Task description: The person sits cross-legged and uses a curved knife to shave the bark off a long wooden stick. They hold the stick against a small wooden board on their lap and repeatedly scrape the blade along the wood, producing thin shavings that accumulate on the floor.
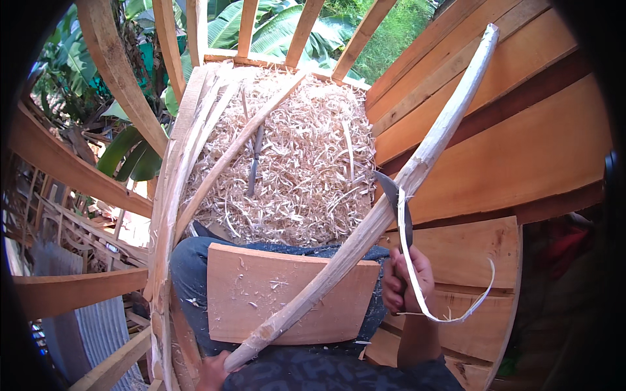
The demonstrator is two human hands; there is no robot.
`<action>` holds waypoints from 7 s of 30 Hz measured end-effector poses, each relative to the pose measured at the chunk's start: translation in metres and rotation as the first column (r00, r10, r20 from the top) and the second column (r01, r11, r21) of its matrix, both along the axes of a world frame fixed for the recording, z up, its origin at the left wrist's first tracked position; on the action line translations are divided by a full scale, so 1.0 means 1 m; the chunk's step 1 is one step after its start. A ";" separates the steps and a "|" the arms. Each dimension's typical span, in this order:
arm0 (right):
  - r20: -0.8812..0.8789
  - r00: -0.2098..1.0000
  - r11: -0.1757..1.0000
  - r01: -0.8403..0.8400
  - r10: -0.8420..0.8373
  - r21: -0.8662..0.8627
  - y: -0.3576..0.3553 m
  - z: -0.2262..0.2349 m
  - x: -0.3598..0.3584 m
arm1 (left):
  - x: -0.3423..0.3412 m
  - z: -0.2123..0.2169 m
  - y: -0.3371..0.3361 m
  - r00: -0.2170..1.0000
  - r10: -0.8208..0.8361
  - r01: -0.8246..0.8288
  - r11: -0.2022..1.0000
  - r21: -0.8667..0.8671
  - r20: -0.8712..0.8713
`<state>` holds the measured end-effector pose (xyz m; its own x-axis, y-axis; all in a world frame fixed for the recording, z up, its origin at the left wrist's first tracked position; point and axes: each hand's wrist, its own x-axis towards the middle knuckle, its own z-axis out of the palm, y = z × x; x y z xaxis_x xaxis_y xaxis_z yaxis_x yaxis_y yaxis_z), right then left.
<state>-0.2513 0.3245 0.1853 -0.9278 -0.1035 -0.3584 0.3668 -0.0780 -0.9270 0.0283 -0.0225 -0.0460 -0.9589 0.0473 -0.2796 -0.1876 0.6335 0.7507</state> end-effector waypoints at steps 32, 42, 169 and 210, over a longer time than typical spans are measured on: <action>-0.287 0.958 0.921 0.135 -0.027 0.367 -0.015 -0.028 -0.004 | -0.007 0.008 0.005 1.000 0.017 -0.016 0.998 0.055 -0.021; -0.048 0.997 0.997 0.064 -0.066 -0.047 -0.010 0.004 -0.007 | -0.005 0.002 0.002 1.000 0.011 -0.012 1.000 0.028 0.023; -0.276 0.852 0.810 -0.252 0.445 0.529 -0.032 -0.078 0.071 | -0.047 0.064 0.024 0.989 -0.005 -0.013 0.993 0.121 0.150; -0.386 0.782 0.447 0.155 0.489 0.881 -0.025 -0.094 0.050 | -0.027 0.041 0.019 0.998 0.051 -0.055 0.995 0.082 0.045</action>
<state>-0.2011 0.2998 0.0918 -0.9580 -0.2318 0.1686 -0.2847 0.8388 -0.4640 0.0013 -0.0035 -0.0047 -0.9479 0.0215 -0.3178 -0.2525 0.5575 0.7909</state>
